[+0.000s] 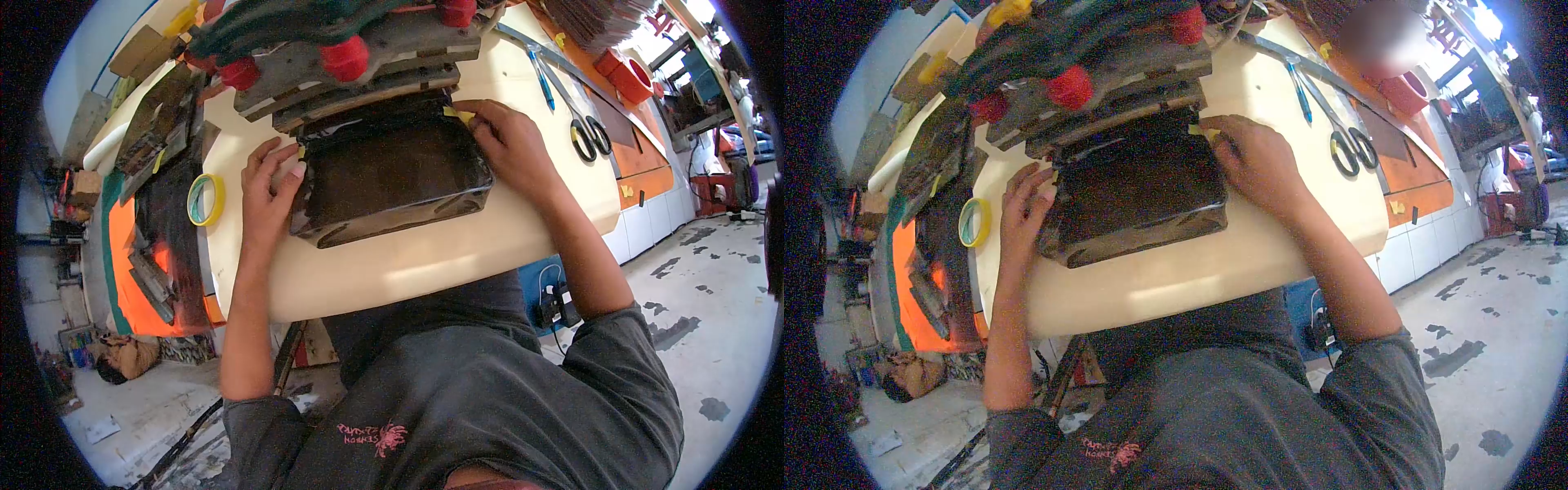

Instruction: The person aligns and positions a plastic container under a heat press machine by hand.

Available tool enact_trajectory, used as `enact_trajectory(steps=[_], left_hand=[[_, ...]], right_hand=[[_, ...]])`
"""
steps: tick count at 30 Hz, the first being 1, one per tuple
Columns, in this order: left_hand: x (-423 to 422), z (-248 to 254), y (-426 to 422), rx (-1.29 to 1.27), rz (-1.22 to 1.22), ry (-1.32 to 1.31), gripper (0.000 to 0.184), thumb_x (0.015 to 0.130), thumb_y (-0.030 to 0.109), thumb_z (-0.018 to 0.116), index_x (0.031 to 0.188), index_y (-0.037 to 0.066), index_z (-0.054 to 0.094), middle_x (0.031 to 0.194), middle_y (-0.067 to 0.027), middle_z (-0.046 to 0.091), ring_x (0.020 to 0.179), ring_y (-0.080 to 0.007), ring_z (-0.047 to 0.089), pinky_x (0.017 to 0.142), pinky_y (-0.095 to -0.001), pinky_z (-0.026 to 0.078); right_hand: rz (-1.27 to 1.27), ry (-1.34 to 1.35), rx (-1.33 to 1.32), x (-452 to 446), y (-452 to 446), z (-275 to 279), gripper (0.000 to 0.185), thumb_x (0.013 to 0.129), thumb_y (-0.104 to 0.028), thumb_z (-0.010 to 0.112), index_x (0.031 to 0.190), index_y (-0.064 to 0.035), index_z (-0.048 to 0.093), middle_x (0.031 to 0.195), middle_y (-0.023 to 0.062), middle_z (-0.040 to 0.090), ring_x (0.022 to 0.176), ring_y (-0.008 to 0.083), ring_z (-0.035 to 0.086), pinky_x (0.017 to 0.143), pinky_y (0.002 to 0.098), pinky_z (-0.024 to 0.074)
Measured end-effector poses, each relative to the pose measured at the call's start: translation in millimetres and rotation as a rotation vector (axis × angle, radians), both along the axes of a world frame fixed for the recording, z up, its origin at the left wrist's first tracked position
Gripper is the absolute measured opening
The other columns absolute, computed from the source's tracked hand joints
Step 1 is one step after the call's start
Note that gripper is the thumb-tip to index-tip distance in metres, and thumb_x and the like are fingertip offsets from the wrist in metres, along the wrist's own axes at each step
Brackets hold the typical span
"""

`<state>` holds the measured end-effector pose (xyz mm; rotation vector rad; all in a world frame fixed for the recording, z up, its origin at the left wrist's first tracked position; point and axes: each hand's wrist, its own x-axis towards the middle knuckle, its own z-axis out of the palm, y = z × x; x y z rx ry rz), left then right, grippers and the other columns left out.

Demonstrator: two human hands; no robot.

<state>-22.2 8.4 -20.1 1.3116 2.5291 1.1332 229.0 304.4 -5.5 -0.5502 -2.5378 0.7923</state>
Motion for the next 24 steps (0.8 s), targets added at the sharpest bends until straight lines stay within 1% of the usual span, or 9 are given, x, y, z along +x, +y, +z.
enact_trajectory(steps=[1,3,7,9,10,12,13,15,24], left_hand=[[1.2,-0.2,0.5,-0.002,-0.001,-0.004,0.040,0.099,0.030,0.068,0.134,0.013,0.072,0.152,-0.0143,0.057,0.143,-0.0336,0.049,0.121,-0.0456,0.035],[4.6,1.2,0.9,-0.004,0.006,0.036,0.041,0.099,0.031,0.069,0.135,0.013,0.071,0.153,-0.0147,0.056,0.143,-0.0345,0.048,0.120,-0.0460,0.036],[6.6,1.3,1.1,-0.006,0.006,0.073,0.043,0.099,0.031,0.069,0.138,0.013,0.070,0.153,-0.0150,0.055,0.141,-0.0355,0.049,0.120,-0.0464,0.036],[10.8,3.4,4.4,0.065,-0.030,0.062,0.045,0.098,0.024,0.066,0.141,0.013,0.069,0.147,-0.0155,0.057,0.128,-0.0327,0.052,0.114,-0.0430,0.038],[10.3,3.9,4.3,0.065,-0.031,0.060,0.045,0.098,0.024,0.066,0.141,0.013,0.069,0.147,-0.0155,0.057,0.128,-0.0327,0.052,0.114,-0.0430,0.038],[8.1,4.1,2.9,-0.052,-0.070,0.134,0.047,0.099,0.021,0.062,0.146,0.016,0.067,0.147,-0.0148,0.056,0.117,-0.0300,0.052,0.110,-0.0421,0.040],[6.8,3.7,2.6,-0.052,-0.069,0.133,0.047,0.099,0.021,0.062,0.146,0.016,0.067,0.147,-0.0148,0.056,0.117,-0.0300,0.052,0.110,-0.0421,0.040],[4.5,2.7,2.6,-0.093,-0.098,0.212,0.047,0.100,0.020,0.060,0.147,0.018,0.067,0.148,-0.0144,0.055,0.110,-0.0282,0.050,0.108,-0.0414,0.041],[15.0,14.3,4.2,-0.096,-0.097,0.173,0.047,0.099,0.015,0.059,0.144,0.017,0.069,0.151,-0.0112,0.054,0.113,-0.0286,0.050,0.109,-0.0400,0.041]], right_hand=[[-0.001,-0.004,-0.002,-0.2,0.1,0.1,0.033,0.099,-0.016,0.059,0.130,-0.0130,0.071,0.120,0.0190,0.074,0.103,0.0424,0.071,0.090,0.0513,0.0563],[0.025,0.059,-0.069,-2.3,-0.4,1.3,0.037,0.106,-0.021,0.053,0.136,-0.0098,0.070,0.116,0.0206,0.074,0.106,0.0381,0.071,0.095,0.0432,0.0541],[0.061,-0.059,-0.044,-6.4,-6.8,20.8,0.041,0.108,-0.028,0.048,0.141,-0.0127,0.068,0.121,0.0216,0.073,0.111,0.0396,0.070,0.096,0.0433,0.0538],[0.122,-0.152,-0.001,-7.3,-5.1,25.2,0.044,0.108,-0.032,0.048,0.145,-0.0160,0.065,0.119,0.0215,0.073,0.109,0.0412,0.070,0.095,0.0458,0.0540],[0.121,-0.154,-0.002,-7.5,-3.8,25.3,0.044,0.108,-0.032,0.048,0.145,-0.0160,0.065,0.119,0.0215,0.073,0.109,0.0412,0.070,0.095,0.0458,0.0540],[0.156,-0.234,0.101,-8.0,-1.1,25.1,0.044,0.107,-0.031,0.049,0.146,-0.0184,0.064,0.112,0.0202,0.071,0.100,0.0416,0.070,0.089,0.0487,0.0544],[0.157,-0.236,0.101,-8.0,-1.4,24.7,0.044,0.107,-0.031,0.049,0.146,-0.0184,0.064,0.112,0.0202,0.071,0.100,0.0416,0.070,0.089,0.0487,0.0544],[0.177,-0.210,0.153,-7.6,-2.3,23.9,0.044,0.105,-0.029,0.050,0.146,-0.0186,0.064,0.102,0.0193,0.067,0.090,0.0406,0.068,0.084,0.0504,0.0541],[0.209,-0.161,0.194,-7.7,1.5,16.0,0.045,0.102,-0.026,0.052,0.145,-0.0187,0.065,0.094,0.0175,0.063,0.082,0.0382,0.066,0.076,0.0497,0.0529]])
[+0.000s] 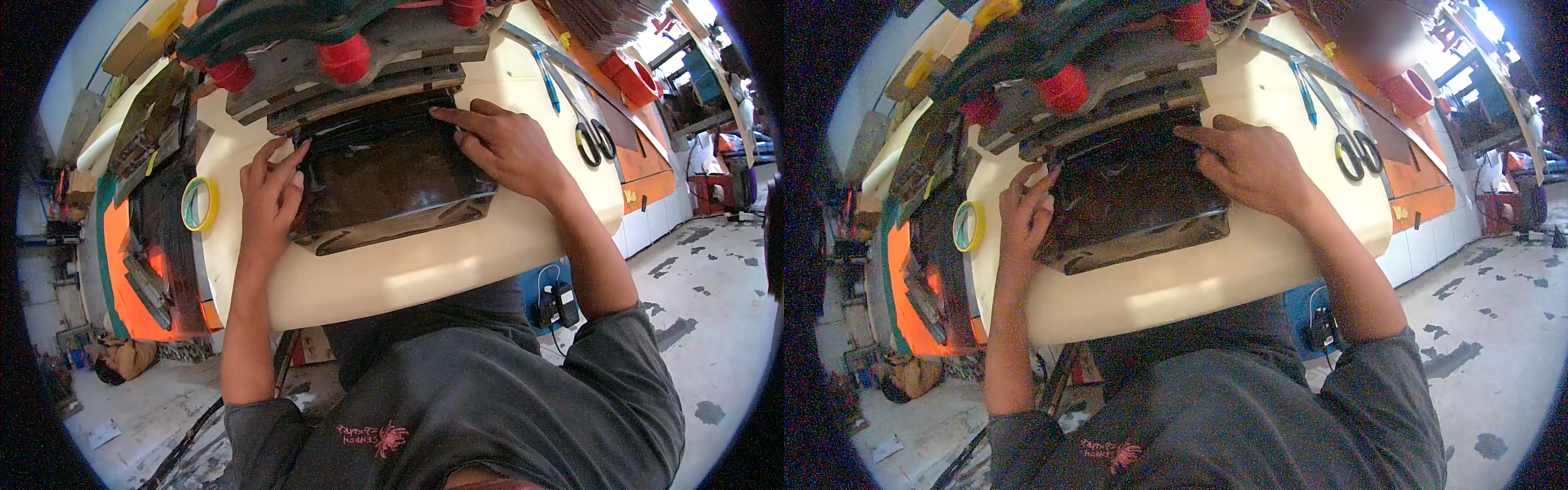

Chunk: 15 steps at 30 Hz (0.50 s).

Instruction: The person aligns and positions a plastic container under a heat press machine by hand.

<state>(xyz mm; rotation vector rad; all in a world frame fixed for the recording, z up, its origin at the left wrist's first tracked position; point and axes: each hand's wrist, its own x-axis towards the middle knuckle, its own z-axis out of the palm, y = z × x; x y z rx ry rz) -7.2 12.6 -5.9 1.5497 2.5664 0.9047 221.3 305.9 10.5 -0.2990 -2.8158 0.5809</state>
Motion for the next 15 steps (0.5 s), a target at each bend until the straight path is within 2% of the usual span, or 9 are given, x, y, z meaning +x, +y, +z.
enact_trajectory(steps=[10,15], left_hand=[[-5.2,-6.4,-1.2,0.052,-0.026,-0.024,0.047,0.098,0.016,0.059,0.144,0.015,0.068,0.151,-0.0115,0.058,0.122,-0.0314,0.050,0.113,-0.0411,0.037],[-7.0,-11.1,0.4,0.091,-0.036,0.007,0.047,0.097,0.014,0.062,0.143,0.014,0.069,0.144,-0.0101,0.061,0.118,-0.0287,0.052,0.108,-0.0390,0.041]], right_hand=[[-0.031,-0.015,0.015,1.4,-4.2,1.4,0.046,0.102,-0.026,0.056,0.146,-0.0209,0.065,0.092,0.0164,0.062,0.081,0.0371,0.066,0.075,0.0480,0.0520],[-0.032,-0.008,-0.015,1.8,-1.9,-0.1,0.046,0.101,-0.026,0.057,0.147,-0.0223,0.064,0.094,0.0166,0.062,0.084,0.0379,0.066,0.077,0.0475,0.0523]])
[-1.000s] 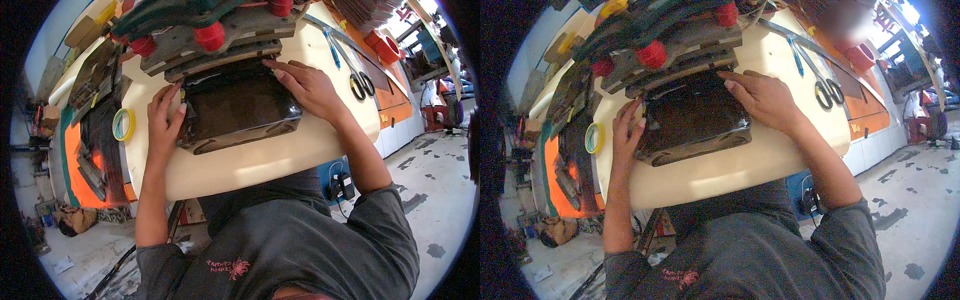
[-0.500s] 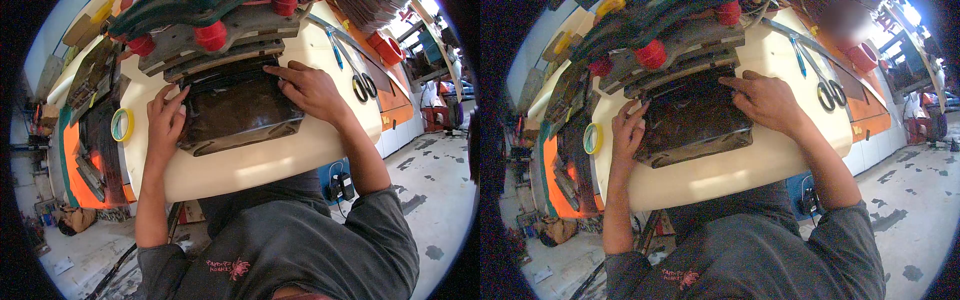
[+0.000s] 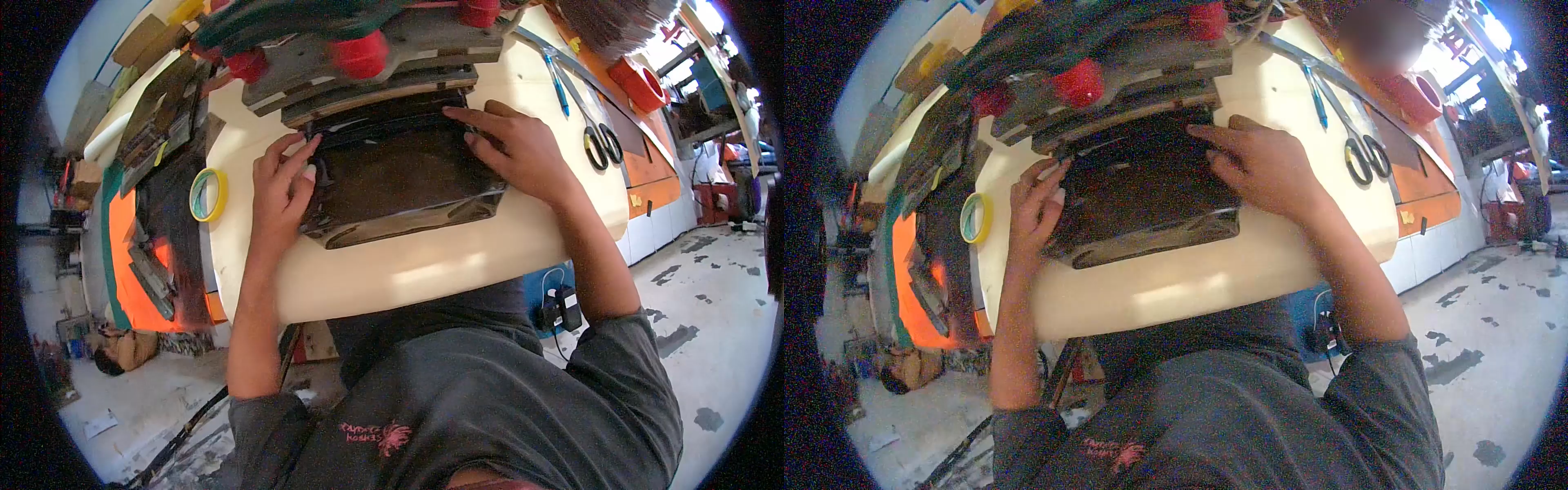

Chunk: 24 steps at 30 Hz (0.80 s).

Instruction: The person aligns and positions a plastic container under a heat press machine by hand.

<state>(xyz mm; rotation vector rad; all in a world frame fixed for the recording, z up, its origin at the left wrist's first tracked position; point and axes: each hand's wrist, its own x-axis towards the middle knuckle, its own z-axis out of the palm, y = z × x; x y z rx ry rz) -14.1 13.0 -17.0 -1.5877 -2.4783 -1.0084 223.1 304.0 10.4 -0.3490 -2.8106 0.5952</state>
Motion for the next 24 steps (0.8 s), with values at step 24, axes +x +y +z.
enact_trajectory(steps=[24], left_hand=[[4.2,5.9,-2.6,0.189,0.085,-0.487,0.033,0.103,0.017,0.063,0.133,0.006,0.071,0.129,-0.0079,0.071,0.112,-0.0195,0.063,0.103,-0.0327,0.047]], right_hand=[[-0.171,0.242,-0.352,5.2,12.7,-14.5,0.027,0.105,-0.013,0.060,0.128,-0.0054,0.072,0.101,0.0124,0.072,0.088,0.0159,0.063,0.081,0.0330,0.0510]])
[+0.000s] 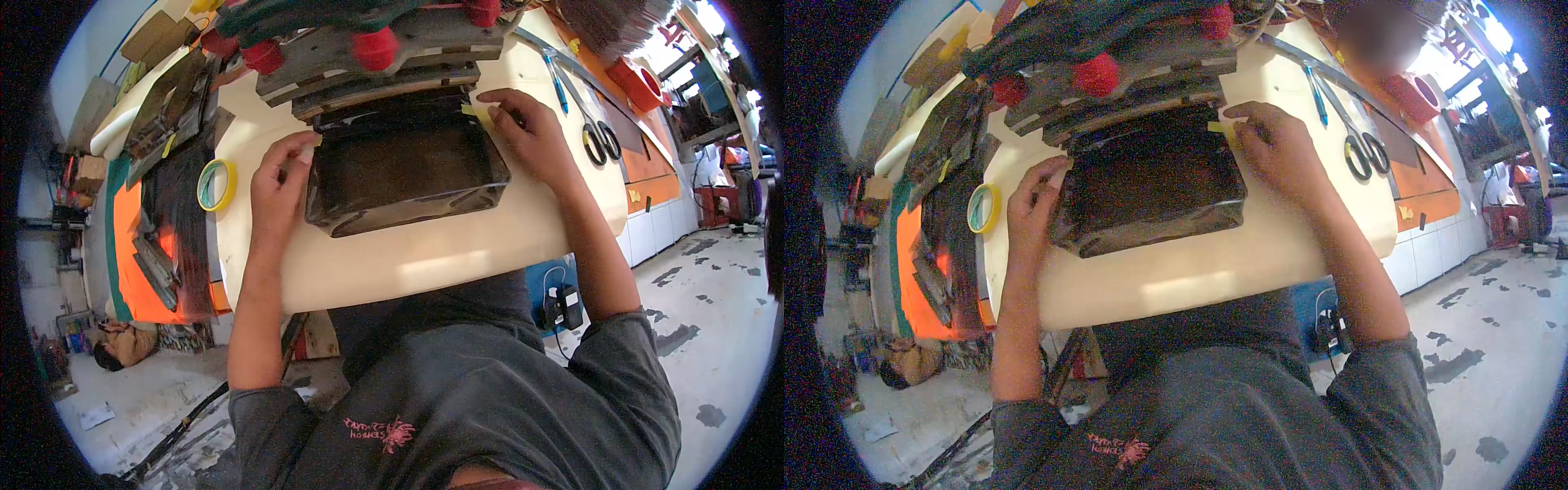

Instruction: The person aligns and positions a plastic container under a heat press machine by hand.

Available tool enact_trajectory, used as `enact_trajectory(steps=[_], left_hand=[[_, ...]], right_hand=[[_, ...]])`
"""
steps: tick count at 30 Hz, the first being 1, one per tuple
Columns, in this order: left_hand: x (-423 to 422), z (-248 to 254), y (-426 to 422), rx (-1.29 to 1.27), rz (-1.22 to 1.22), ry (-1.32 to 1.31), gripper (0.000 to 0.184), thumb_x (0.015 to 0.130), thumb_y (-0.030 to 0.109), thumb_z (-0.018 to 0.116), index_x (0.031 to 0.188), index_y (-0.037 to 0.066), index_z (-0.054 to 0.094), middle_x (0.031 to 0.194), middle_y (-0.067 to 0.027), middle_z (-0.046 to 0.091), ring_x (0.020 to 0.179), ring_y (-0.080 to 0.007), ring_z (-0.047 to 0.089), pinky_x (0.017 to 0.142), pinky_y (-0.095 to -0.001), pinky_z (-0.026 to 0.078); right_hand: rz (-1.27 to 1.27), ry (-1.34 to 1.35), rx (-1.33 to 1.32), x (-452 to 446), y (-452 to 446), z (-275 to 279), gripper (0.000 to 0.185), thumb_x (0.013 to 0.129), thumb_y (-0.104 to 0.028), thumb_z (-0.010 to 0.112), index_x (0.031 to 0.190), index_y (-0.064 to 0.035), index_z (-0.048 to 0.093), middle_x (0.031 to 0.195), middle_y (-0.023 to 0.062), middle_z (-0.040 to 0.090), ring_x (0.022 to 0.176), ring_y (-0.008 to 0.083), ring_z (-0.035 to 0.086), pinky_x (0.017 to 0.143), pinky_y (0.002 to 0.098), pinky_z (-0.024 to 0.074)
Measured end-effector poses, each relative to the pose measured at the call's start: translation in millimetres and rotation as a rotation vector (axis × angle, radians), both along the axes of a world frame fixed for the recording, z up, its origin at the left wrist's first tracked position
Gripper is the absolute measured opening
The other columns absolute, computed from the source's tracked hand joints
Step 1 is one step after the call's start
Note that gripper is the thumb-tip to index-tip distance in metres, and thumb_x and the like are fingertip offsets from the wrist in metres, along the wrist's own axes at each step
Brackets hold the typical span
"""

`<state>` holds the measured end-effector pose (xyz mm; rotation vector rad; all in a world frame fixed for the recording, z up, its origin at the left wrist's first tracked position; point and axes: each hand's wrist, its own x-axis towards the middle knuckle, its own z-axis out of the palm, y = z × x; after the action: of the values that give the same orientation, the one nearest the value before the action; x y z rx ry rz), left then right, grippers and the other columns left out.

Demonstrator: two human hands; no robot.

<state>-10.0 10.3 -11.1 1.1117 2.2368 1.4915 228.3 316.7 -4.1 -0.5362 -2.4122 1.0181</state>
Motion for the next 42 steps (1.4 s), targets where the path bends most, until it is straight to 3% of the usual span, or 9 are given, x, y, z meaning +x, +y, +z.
enact_trajectory(steps=[5,7,11,15,21,22,26,31,42], left_hand=[[-10.1,4.9,2.3,-0.053,0.187,-0.149,0.034,0.105,0.017,0.061,0.136,0.006,0.070,0.128,-0.0067,0.070,0.108,-0.0163,0.063,0.097,-0.0309,0.049],[-10.5,10.8,4.4,-0.071,0.190,-0.150,0.035,0.105,0.017,0.061,0.136,0.006,0.070,0.130,-0.0079,0.070,0.108,-0.0168,0.063,0.097,-0.0319,0.050],[-42.1,4.5,7.4,-0.155,0.134,0.085,0.035,0.105,0.017,0.059,0.136,0.003,0.070,0.133,-0.0145,0.068,0.110,-0.0244,0.066,0.099,-0.0381,0.051],[-79.4,-11.0,23.3,-0.212,0.135,0.376,0.034,0.104,0.014,0.056,0.131,0.000,0.071,0.130,-0.0200,0.067,0.117,-0.0348,0.066,0.102,-0.0419,0.051],[-110.6,-25.7,46.4,-0.184,0.111,0.262,0.035,0.102,0.008,0.057,0.135,-0.002,0.062,0.131,-0.0225,0.069,0.121,-0.0376,0.066,0.105,-0.0435,0.050],[-116.1,-29.3,49.0,-0.183,0.110,0.264,0.035,0.102,0.008,0.057,0.135,-0.002,0.062,0.131,-0.0225,0.069,0.121,-0.0376,0.066,0.105,-0.0435,0.050],[-134.5,-41.8,55.7,-0.163,0.011,0.262,0.040,0.096,0.002,0.060,0.136,-0.001,0.059,0.129,-0.0206,0.071,0.118,-0.0345,0.068,0.104,-0.0425,0.050],[-113.1,-30.3,57.1,-0.166,0.045,0.273,0.040,0.091,0.000,0.065,0.131,-0.003,0.062,0.126,-0.0194,0.073,0.117,-0.0334,0.068,0.103,-0.0421,0.050],[-136.5,-62.0,61.4,-0.153,0.120,0.561,0.042,0.088,0.005,0.067,0.128,-0.003,0.064,0.127,-0.0290,0.063,0.120,-0.0500,0.060,0.103,-0.0524,0.049]], right_hand=[[-0.021,-0.004,0.025,7.5,10.5,0.2,0.028,0.103,-0.009,0.059,0.128,-0.0027,0.071,0.104,0.0137,0.072,0.095,0.0218,0.067,0.090,0.0341,0.0523],[-0.005,-0.020,0.036,8.2,10.6,4.7,0.029,0.099,-0.011,0.060,0.124,-0.0020,0.072,0.112,0.0241,0.074,0.101,0.0375,0.073,0.091,0.0442,0.0565],[0.007,-0.059,0.177,-5.1,23.1,5.5,0.031,0.103,-0.012,0.060,0.131,-0.0012,0.070,0.113,0.0216,0.074,0.099,0.0320,0.072,0.093,0.0400,0.0548],[-0.064,-0.108,0.324,-32.1,55.0,-8.9,0.032,0.102,-0.014,0.061,0.130,-0.0009,0.070,0.118,0.0272,0.072,0.107,0.0422,0.070,0.096,0.0455,0.0546],[-0.093,-0.100,0.370,-71.5,74.1,-19.3,0.027,0.101,-0.019,0.063,0.115,0.0014,0.073,0.112,0.0270,0.068,0.107,0.0466,0.066,0.094,0.0518,0.0528],[-0.103,-0.139,0.396,-78.9,77.8,-20.4,0.030,0.099,-0.028,0.063,0.124,-0.0166,0.074,0.110,0.0238,0.071,0.106,0.0463,0.069,0.093,0.0563,0.0560],[-0.124,-0.130,0.375,-87.4,77.6,-25.5,0.032,0.097,-0.033,0.064,0.122,-0.0165,0.074,0.116,0.0234,0.069,0.110,0.0444,0.069,0.095,0.0587,0.0545],[-0.154,-0.197,0.359,-88.8,71.6,-19.1,0.032,0.101,-0.024,0.060,0.125,-0.0033,0.065,0.123,0.0256,0.069,0.119,0.0472,0.064,0.100,0.0571,0.0503],[-0.146,-0.228,0.225,-98.6,84.9,-22.3,0.033,0.098,-0.023,0.062,0.125,-0.0054,0.067,0.119,0.0247,0.073,0.118,0.0466,0.066,0.101,0.0552,0.0511]])
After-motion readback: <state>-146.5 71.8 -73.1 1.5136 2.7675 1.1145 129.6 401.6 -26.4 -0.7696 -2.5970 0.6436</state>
